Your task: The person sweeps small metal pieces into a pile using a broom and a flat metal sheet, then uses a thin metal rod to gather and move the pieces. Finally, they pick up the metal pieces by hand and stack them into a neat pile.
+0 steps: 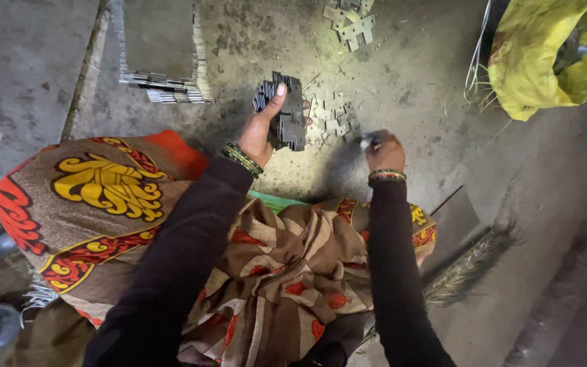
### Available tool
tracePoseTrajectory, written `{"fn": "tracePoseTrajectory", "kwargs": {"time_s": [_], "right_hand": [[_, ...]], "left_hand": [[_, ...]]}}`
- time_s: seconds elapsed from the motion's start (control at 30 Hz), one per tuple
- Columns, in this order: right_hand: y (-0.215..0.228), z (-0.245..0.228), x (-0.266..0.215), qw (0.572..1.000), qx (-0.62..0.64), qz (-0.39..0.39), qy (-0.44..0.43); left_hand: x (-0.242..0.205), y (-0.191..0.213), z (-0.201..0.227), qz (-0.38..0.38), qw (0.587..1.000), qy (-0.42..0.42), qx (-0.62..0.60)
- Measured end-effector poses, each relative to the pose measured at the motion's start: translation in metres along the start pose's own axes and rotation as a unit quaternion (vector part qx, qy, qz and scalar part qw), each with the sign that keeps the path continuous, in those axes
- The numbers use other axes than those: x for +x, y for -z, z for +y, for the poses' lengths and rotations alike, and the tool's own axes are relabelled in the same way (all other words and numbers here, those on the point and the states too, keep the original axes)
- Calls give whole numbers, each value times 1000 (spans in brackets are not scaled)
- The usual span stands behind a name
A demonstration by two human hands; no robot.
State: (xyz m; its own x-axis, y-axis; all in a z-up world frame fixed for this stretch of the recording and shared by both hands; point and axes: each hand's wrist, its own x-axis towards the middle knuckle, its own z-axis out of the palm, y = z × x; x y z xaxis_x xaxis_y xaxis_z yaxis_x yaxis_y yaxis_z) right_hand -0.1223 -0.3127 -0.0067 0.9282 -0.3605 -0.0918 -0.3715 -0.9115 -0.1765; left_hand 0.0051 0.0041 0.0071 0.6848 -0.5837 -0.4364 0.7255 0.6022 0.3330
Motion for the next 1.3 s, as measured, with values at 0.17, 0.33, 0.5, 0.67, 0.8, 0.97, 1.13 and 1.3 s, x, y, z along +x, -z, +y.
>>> {"fn": "tracePoseTrajectory", "kwargs": {"time_s": [0.17, 0.33, 0.5, 0.67, 0.8, 0.97, 1.13, 1.3], "right_hand": [[-33, -4, 12, 974, -133, 131, 125], [-11, -7, 23, 983, 136, 18, -118], [34, -46, 16, 912, 389, -88, -98], [7, -104, 38, 987, 135, 20, 83], [-40, -91, 39, 991, -102, 88, 12], [-28, -45, 32, 997, 16, 31, -64], [30, -74, 35, 928, 354, -74, -92], [20, -123, 31, 971, 195, -125, 60]], "left_hand": [[-1, -2, -2, 28, 1000, -13, -3], [5, 3, -7, 41, 998, -28, 30], [7, 10, -22, 37, 992, -106, 57], [3, 8, -15, 40, 999, -24, -13], [5, 5, -9, -1, 998, -28, -51], [15, 10, -19, 49, 993, -104, -8], [19, 20, -22, 82, 990, -101, 58], [18, 20, -18, 108, 990, -55, 75]]}}
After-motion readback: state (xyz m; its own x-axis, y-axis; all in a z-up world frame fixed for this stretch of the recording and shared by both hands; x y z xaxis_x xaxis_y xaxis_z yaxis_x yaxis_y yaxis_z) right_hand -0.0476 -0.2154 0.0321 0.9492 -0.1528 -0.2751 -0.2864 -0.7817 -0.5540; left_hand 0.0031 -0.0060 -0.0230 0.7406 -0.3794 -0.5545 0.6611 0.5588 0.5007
